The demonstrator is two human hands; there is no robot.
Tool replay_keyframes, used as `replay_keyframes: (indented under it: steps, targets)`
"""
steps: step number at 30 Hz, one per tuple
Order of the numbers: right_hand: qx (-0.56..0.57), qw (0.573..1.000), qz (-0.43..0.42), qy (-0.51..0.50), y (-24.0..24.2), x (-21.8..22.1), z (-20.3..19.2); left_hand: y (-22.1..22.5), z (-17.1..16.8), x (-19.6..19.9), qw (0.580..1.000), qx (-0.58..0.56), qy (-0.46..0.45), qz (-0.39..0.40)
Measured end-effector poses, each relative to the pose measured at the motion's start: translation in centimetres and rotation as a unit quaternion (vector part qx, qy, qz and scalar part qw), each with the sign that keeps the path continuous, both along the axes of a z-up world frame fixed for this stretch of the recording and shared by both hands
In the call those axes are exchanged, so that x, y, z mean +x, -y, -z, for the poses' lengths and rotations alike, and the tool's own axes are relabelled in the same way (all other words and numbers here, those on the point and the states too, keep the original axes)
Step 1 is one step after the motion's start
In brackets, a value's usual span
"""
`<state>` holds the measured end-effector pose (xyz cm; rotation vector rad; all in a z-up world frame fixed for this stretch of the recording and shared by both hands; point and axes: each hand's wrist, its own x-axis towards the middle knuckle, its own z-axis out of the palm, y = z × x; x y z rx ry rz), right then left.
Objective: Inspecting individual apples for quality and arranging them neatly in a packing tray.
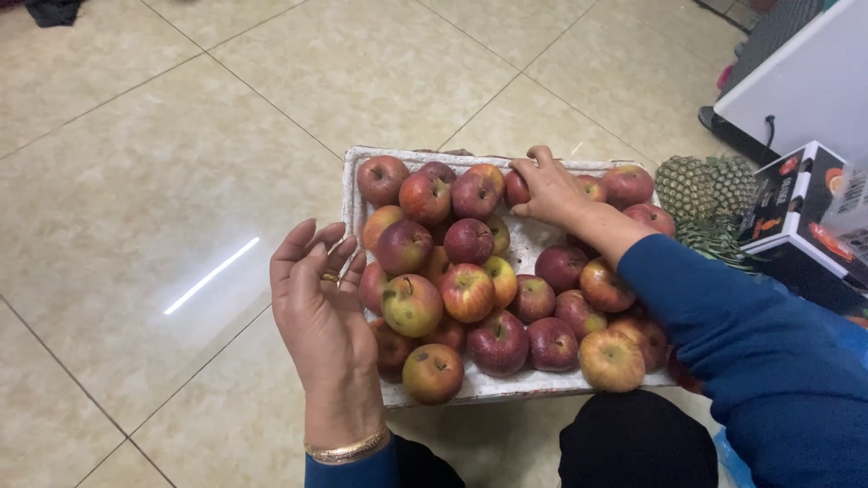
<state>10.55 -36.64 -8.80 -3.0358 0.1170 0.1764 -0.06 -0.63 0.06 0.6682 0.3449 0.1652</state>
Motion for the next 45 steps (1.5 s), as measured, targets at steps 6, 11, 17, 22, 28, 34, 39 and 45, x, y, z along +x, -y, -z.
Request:
replay_keyframes:
  steps: [6, 11, 17, 22, 28, 34, 39, 45]
  targets:
    - [0.017, 0.999, -0.011, -0.039, 0.3, -0.1, 0.0, -0.3, 0.2, 0.0, 1.000, 0.006, 0.009, -0.009]
    - [-0.028, 0.999, 0.003, -0.027, 0.3, 0.4, 1.0, -0.3, -0.2, -0.1, 1.000, 0.009, 0.004, -0.010]
    - [-0.009, 0.999, 0.003, -0.046, 0.2, 0.1, 0.1, -0.1, -0.1, -0.1, 1.000, 0.003, 0.005, -0.006]
    - [-0.008, 0.997, 0.010, -0.077, 0.3, 0.4, 0.1, -0.2, -0.1, -0.2, 1.000, 0.005, 0.003, -0.005]
    - [0.000, 0.997, 0.003, -0.075, 0.8, 0.8, 0.2, -0.2, 0.0, -0.2, 1.000, 0.006, 0.003, -0.007]
    - [0.032, 0.997, 0.061, -0.026, 1.9, 1.7, 1.6, -0.2, -0.4, -0.1, 1.000, 0.005, -0.009, -0.002]
    - [0.055, 0.996, 0.064, -0.016, 1.2, 1.1, 1.0, 0.7, -1.0, -0.4, 1.000, 0.021, -0.007, -0.002]
    - [0.078, 0.994, 0.053, -0.048, 2.9, 1.6, 1.0, 1.1, -0.9, -0.5, 0.999, 0.050, -0.007, 0.007]
